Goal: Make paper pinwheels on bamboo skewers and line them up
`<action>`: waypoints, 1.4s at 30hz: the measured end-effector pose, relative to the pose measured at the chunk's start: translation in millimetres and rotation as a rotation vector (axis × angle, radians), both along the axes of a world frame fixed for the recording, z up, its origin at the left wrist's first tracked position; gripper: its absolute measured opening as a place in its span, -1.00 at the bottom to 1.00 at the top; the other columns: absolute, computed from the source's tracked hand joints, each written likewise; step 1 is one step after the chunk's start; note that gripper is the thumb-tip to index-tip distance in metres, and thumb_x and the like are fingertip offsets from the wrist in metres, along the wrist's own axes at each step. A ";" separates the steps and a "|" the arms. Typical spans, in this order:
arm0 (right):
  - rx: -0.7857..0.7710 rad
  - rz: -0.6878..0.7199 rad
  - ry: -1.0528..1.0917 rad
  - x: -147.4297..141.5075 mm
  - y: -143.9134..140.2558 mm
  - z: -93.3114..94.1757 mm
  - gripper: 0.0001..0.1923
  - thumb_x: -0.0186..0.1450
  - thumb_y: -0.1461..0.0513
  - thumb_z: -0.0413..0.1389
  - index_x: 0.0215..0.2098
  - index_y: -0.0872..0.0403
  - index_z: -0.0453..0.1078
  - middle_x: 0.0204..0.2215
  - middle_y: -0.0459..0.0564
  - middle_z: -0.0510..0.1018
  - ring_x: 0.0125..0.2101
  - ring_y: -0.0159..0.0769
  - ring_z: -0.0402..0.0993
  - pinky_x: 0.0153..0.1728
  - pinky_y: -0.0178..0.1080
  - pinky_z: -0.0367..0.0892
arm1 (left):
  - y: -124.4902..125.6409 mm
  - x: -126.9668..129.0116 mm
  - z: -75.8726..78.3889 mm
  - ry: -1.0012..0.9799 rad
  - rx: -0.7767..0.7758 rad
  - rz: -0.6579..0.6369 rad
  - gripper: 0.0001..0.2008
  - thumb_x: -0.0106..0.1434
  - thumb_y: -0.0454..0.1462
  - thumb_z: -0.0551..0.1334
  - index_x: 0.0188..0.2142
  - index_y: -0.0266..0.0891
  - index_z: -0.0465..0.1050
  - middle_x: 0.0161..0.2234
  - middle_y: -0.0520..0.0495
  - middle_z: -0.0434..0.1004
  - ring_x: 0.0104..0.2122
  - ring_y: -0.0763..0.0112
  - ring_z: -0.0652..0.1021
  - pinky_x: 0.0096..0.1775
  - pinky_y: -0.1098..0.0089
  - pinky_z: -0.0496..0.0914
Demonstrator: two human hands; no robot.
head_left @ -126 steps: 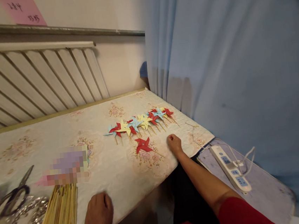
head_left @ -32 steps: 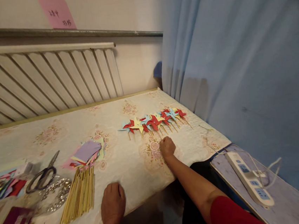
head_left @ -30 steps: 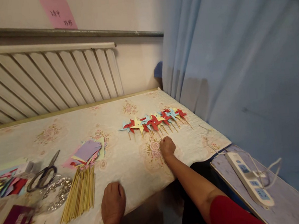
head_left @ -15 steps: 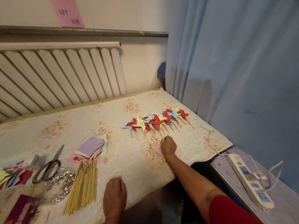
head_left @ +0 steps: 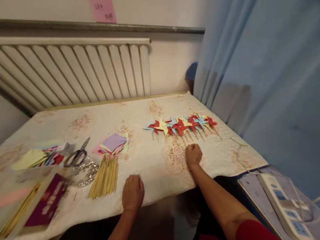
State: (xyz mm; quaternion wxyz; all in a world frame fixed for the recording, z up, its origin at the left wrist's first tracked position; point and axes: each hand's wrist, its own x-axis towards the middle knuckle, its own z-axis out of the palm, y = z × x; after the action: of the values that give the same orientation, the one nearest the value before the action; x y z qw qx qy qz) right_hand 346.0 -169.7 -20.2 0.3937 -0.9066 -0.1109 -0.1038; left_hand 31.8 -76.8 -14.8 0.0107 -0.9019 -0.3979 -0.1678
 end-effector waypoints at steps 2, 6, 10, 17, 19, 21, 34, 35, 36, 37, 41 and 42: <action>0.017 -0.008 0.014 -2.1 -5.3 -0.8 -0.75 0.24 0.18 -0.06 -0.31 0.14 0.41 -0.39 0.10 0.54 -0.39 -0.20 0.37 -0.30 -0.24 0.16 | -1.8 -0.3 0.4 0.003 -0.016 0.016 -0.82 0.31 -0.33 -0.01 -0.39 -0.21 0.31 -0.37 -0.10 0.34 -0.26 0.29 0.39 -0.19 0.30 0.25; 0.039 0.000 0.024 -7.2 -15.7 -2.8 -0.74 0.22 0.20 -0.06 -0.31 0.15 0.42 -0.41 0.10 0.54 -0.40 -0.20 0.37 -0.29 -0.23 0.17 | -5.4 -1.0 1.3 0.002 -0.044 0.036 -0.83 0.31 -0.35 0.00 -0.36 -0.22 0.31 -0.34 -0.12 0.36 -0.24 0.27 0.37 -0.18 0.28 0.24; 0.039 0.023 0.017 -13.8 -24.3 -6.3 -0.73 0.19 0.23 -0.07 -0.31 0.15 0.43 -0.40 0.11 0.55 -0.40 -0.19 0.37 -0.28 -0.21 0.18 | -8.6 -1.6 2.8 -0.006 -0.071 0.062 -0.86 0.30 -0.35 0.02 -0.36 -0.21 0.32 -0.32 -0.13 0.36 -0.23 0.26 0.36 -0.18 0.27 0.23; 0.004 0.095 0.012 -27.2 -34.2 -11.0 -0.73 0.18 0.22 -0.07 -0.33 0.13 0.44 -0.43 0.08 0.54 -0.41 -0.19 0.36 -0.28 -0.22 0.18 | -10.8 -2.5 2.4 -0.028 -0.105 0.075 -0.88 0.29 -0.35 0.04 -0.33 -0.22 0.33 -0.29 -0.15 0.36 -0.22 0.25 0.35 -0.18 0.26 0.24; -0.008 0.132 0.010 -30.5 -35.5 -10.5 -0.73 0.18 0.21 -0.06 -0.34 0.12 0.44 -0.44 0.06 0.53 -0.42 -0.20 0.36 -0.29 -0.22 0.17 | -10.9 -2.8 1.6 -0.020 -0.097 0.084 -0.88 0.29 -0.35 0.04 -0.32 -0.22 0.33 -0.29 -0.14 0.36 -0.22 0.26 0.35 -0.18 0.26 0.23; -0.026 0.151 0.002 -33.1 -36.2 -9.4 -0.74 0.18 0.20 -0.06 -0.35 0.11 0.44 -0.44 0.05 0.54 -0.43 -0.20 0.35 -0.29 -0.22 0.17 | -10.8 -3.0 1.0 -0.008 -0.083 0.086 -0.88 0.30 -0.35 0.04 -0.33 -0.22 0.33 -0.29 -0.13 0.36 -0.22 0.26 0.36 -0.18 0.27 0.23; -0.125 0.202 0.018 -37.4 -36.6 -5.9 -0.72 0.19 0.20 -0.06 -0.30 0.10 0.46 -0.41 0.07 0.55 -0.43 -0.20 0.35 -0.33 -0.22 0.13 | -12.8 -2.6 1.7 -0.014 -0.104 0.090 -0.88 0.30 -0.35 0.04 -0.31 -0.22 0.33 -0.29 -0.14 0.37 -0.22 0.26 0.36 -0.18 0.25 0.22; -0.131 0.202 0.019 -37.8 -36.7 -5.6 -0.73 0.19 0.20 -0.05 -0.31 0.10 0.46 -0.41 0.07 0.55 -0.43 -0.19 0.35 -0.33 -0.22 0.13 | -12.8 -2.7 1.4 -0.015 -0.103 0.090 -0.88 0.30 -0.35 0.04 -0.31 -0.22 0.33 -0.28 -0.14 0.37 -0.22 0.26 0.36 -0.18 0.25 0.22; -0.135 0.202 0.019 -38.1 -36.7 -5.3 -0.73 0.19 0.20 -0.05 -0.31 0.10 0.46 -0.41 0.06 0.55 -0.43 -0.19 0.35 -0.33 -0.22 0.13 | -12.9 -2.7 1.0 -0.015 -0.103 0.092 -0.88 0.30 -0.35 0.04 -0.31 -0.22 0.33 -0.28 -0.15 0.37 -0.22 0.26 0.36 -0.19 0.25 0.22; -0.137 0.201 0.021 -38.4 -36.7 -5.0 -0.73 0.18 0.21 -0.05 -0.31 0.09 0.46 -0.41 0.06 0.55 -0.43 -0.19 0.35 -0.34 -0.22 0.13 | -13.0 -2.7 0.6 -0.014 -0.103 0.094 -0.88 0.30 -0.35 0.04 -0.31 -0.22 0.33 -0.28 -0.15 0.37 -0.22 0.26 0.36 -0.19 0.25 0.22; -0.143 0.208 0.019 -39.3 -36.9 -4.2 -0.74 0.18 0.20 -0.04 -0.29 0.09 0.46 -0.41 0.06 0.55 -0.42 -0.19 0.35 -0.33 -0.22 0.13 | -13.6 -2.8 -0.9 -0.014 -0.105 0.102 -0.88 0.30 -0.34 0.03 -0.32 -0.22 0.33 -0.28 -0.14 0.37 -0.22 0.26 0.36 -0.18 0.26 0.22; -0.145 0.206 0.017 -39.6 -37.0 -4.0 -0.73 0.18 0.20 -0.04 -0.29 0.09 0.46 -0.40 0.06 0.55 -0.42 -0.19 0.35 -0.33 -0.22 0.13 | -13.8 -3.0 -1.0 -0.013 -0.104 0.103 -0.88 0.31 -0.34 0.03 -0.32 -0.22 0.32 -0.28 -0.14 0.37 -0.22 0.26 0.36 -0.18 0.26 0.22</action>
State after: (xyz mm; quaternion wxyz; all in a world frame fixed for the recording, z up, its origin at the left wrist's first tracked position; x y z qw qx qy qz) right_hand 306.5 -206.6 -24.1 0.3367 -0.9173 -0.2074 -0.0468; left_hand 28.8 -90.6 -15.9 -0.0300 -0.8785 -0.4519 -0.1521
